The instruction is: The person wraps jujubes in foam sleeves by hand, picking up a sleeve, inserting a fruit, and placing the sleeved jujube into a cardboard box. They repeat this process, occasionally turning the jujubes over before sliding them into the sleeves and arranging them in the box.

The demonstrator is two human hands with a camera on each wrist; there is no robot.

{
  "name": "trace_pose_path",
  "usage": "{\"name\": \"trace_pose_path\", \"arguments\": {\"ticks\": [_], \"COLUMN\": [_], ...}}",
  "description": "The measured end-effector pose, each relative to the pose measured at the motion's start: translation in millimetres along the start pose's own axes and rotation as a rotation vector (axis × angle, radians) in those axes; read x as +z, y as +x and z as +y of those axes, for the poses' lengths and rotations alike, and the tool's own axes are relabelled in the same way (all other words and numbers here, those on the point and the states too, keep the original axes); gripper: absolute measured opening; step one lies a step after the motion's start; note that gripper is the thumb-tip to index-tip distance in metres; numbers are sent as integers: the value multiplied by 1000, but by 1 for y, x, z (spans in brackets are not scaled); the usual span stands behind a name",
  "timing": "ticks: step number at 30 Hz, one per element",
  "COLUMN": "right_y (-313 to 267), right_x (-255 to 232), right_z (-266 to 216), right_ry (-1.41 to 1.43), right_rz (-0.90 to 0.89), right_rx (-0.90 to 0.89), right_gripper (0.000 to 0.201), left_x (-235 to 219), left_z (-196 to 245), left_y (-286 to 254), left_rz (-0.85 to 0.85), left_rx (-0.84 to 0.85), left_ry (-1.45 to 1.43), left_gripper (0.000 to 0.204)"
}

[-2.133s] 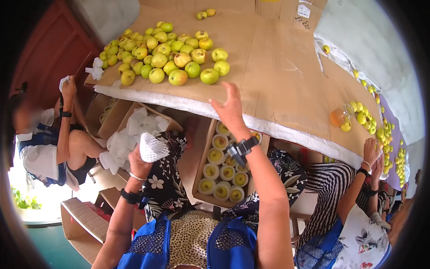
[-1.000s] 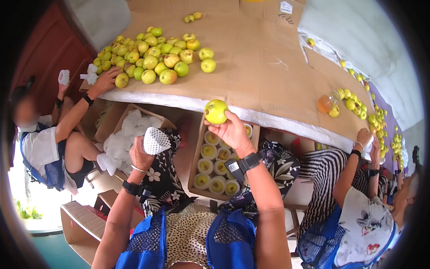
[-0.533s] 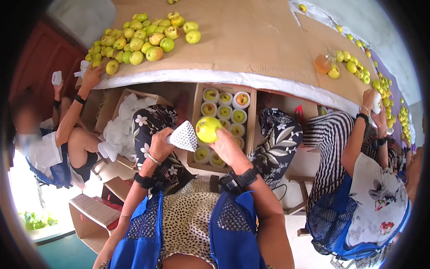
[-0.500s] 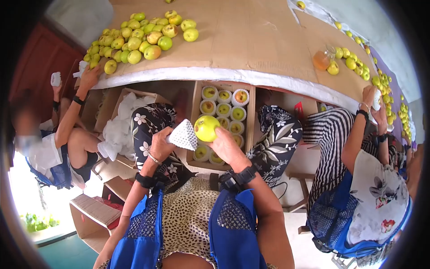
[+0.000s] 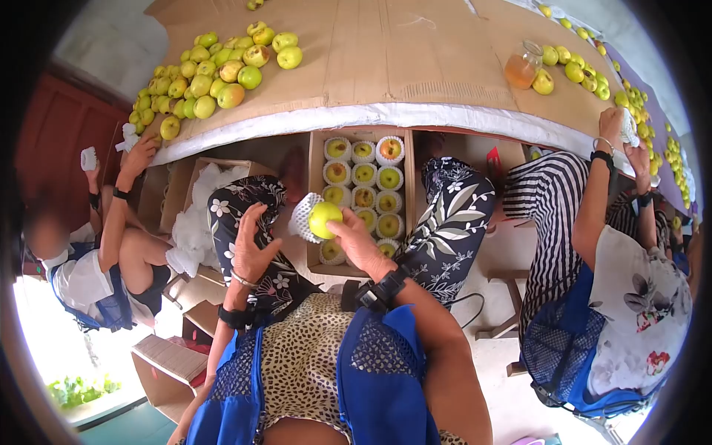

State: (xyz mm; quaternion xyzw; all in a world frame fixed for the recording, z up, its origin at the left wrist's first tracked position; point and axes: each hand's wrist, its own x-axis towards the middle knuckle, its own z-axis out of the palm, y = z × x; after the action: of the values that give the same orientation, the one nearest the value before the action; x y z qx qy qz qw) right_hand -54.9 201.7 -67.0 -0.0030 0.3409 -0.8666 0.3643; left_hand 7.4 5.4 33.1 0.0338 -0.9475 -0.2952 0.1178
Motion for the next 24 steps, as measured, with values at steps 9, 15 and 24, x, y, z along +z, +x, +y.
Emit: {"name": "trace_pose_path", "arguments": {"ticks": [9,15,24], "right_y": [-3,-4,2], "right_x": [22,18,15], "right_z": [-5,0,5], "right_ry": [-147,-47,-199], "right_rz": [-191,-220,-119], "right_rx": [5,103,93], "right_gripper": [42,41,43], "left_x": [30,41,45], "left_z": [-30,-39,-30], "left_y": [-17,-23,-21], "left_rz": [-418,-468,-206], "left_rx": [-795,-738,-310], "left_ry": [-1282,-1023,-341], "left_gripper": [33,24,36]}}
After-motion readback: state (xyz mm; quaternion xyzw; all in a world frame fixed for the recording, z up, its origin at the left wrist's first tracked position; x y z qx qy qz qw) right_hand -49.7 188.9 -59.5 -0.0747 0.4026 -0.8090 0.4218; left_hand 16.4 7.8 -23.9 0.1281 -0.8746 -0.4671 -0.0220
